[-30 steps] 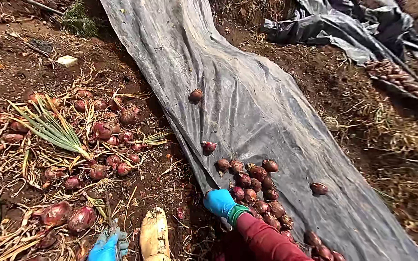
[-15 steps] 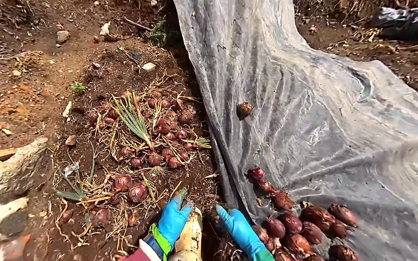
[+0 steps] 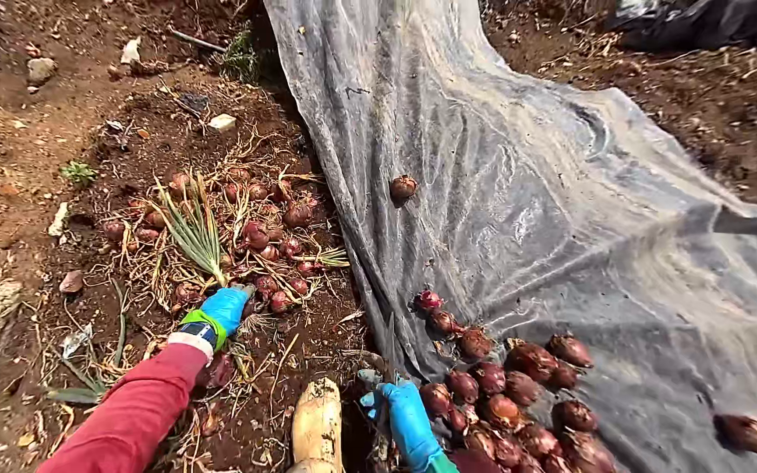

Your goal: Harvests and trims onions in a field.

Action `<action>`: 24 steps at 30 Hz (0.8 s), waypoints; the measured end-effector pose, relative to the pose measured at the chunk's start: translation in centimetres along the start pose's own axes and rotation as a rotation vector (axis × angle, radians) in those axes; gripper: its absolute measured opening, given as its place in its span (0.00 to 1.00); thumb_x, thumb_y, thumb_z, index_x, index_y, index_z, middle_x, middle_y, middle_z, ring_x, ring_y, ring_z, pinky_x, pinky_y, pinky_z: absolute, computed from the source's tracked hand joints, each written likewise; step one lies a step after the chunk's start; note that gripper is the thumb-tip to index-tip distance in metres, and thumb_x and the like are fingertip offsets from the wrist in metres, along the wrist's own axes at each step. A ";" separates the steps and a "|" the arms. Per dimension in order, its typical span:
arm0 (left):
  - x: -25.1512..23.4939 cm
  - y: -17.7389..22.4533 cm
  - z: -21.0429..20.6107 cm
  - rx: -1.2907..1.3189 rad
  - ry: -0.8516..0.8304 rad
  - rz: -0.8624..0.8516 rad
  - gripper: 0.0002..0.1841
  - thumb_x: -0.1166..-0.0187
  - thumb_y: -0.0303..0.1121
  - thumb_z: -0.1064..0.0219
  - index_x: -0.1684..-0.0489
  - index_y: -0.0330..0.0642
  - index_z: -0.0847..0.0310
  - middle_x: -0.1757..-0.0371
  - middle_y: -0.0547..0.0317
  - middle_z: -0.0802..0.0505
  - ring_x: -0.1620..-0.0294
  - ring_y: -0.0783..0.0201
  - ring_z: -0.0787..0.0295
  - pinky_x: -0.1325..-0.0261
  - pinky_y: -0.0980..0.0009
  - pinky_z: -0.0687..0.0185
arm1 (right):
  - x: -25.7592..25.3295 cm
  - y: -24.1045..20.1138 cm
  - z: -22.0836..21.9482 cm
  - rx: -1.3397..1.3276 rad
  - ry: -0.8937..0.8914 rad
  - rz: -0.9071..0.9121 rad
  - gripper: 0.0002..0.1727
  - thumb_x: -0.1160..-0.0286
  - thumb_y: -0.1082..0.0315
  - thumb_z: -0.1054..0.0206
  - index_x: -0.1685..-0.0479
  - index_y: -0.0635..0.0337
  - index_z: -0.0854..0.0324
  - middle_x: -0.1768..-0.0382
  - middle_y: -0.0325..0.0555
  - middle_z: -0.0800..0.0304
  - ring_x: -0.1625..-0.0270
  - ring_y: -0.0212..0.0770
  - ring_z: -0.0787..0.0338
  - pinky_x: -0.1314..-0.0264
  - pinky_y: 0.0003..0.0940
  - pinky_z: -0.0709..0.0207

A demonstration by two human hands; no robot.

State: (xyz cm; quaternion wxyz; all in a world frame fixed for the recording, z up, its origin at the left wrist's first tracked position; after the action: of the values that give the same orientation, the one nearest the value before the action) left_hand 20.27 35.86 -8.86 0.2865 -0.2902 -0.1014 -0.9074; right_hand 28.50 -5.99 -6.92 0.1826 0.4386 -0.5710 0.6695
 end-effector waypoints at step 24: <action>11.9 16.6 7.4 0.039 -0.328 -0.292 0.35 0.27 0.75 0.40 0.61 0.49 0.12 0.63 0.54 0.07 0.55 0.51 0.08 0.48 0.43 0.14 | 2.4 -5.2 -1.7 0.657 -0.339 0.232 0.47 0.20 0.22 0.65 0.76 0.55 0.19 0.82 0.43 0.21 0.77 0.43 0.17 0.71 0.48 0.20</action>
State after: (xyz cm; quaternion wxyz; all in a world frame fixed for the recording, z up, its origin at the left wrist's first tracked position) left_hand 25.37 19.46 4.36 0.1374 -0.4103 -0.2051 -0.8779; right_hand 30.39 -3.59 -1.84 -0.1416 0.5105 -0.3939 0.7511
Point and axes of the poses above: each hand's wrist, its own x-axis away from the middle knuckle, its own z-axis out of the back of the hand, y = z × x, the point moved 5 cm from there along -x, towards the middle knuckle
